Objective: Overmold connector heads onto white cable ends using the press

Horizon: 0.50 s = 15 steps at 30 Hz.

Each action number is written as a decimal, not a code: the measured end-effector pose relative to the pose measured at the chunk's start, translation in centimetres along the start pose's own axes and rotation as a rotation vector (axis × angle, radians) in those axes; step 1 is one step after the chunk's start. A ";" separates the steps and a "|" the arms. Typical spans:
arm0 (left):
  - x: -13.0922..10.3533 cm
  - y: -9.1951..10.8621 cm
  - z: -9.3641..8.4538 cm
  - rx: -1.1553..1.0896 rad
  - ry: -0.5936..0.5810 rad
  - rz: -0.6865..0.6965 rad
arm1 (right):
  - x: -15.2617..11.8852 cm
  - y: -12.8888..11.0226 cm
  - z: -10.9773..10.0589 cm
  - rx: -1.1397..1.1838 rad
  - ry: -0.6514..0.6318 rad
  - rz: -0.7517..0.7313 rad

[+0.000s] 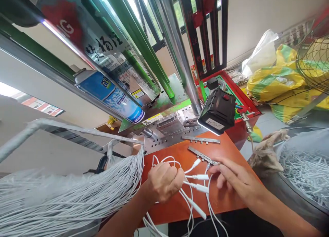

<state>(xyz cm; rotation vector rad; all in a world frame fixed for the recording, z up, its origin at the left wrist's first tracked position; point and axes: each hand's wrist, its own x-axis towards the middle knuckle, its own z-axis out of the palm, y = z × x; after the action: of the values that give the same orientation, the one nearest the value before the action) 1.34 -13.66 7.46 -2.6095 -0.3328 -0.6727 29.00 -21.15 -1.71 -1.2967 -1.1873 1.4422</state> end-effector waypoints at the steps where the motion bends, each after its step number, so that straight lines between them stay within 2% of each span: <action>1: 0.1 0.1 -0.3 0.010 0.002 0.012 | 0.8 -0.8 1.6 0.112 -0.117 0.041; 3: 0.1 0.3 -1.0 0.030 -0.002 0.033 | 2.4 -2.3 4.1 0.296 -0.228 0.072; 6: -0.3 0.4 -1.8 0.048 -0.019 0.041 | 3.8 -3.7 5.8 0.412 -0.198 0.020; 15: -1.0 0.8 -2.6 0.061 -0.017 0.012 | 3.1 -4.6 5.7 0.259 -0.091 -0.138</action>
<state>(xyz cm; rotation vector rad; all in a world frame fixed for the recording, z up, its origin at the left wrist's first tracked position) -0.29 -15.69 8.79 -2.5590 -0.3375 -0.6263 22.94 -17.84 2.29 -0.9635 -1.0843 1.5105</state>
